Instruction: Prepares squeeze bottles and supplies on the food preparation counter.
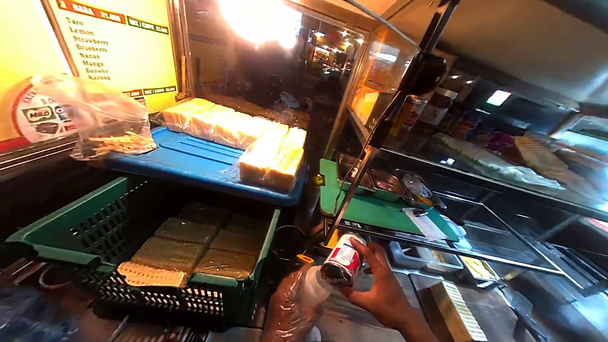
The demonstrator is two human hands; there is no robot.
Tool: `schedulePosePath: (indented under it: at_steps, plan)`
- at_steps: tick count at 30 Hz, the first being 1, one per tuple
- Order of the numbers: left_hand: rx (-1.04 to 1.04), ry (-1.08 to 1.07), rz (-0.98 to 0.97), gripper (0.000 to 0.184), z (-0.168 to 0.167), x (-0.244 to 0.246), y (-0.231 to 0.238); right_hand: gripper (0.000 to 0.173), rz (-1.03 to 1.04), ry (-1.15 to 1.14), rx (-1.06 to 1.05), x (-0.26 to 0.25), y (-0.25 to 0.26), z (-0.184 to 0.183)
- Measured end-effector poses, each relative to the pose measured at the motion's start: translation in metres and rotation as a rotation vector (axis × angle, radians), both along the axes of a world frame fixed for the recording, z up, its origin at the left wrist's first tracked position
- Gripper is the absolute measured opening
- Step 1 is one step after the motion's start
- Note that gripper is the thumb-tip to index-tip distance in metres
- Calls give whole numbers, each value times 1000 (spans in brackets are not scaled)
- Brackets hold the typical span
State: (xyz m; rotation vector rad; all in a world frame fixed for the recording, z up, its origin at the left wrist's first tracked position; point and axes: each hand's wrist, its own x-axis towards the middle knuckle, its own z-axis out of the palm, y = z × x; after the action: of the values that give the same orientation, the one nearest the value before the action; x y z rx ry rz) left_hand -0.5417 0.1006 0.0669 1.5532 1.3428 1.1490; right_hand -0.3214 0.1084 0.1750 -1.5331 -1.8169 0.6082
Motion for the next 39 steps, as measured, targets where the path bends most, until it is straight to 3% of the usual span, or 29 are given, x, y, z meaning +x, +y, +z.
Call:
schedulePosePath:
  at_steps: [12,17,25,33,39]
  plan:
    - [-45,15,-14,85,0,2,-15,97,-16,-66,59,4,-15,-5]
    - [0,-8,-60,78,12,-3,-18,97,37,-177,376,6,-13,-1]
    - [10,61,-64,77,12,-3,-21,92,135,-189,328,2,-19,5]
    - [25,-18,-47,81,10,-6,-21,93,162,-265,455,-3,-9,8]
    - [-56,-78,-35,85,15,-4,-25,88,200,-255,383,-6,-12,16]
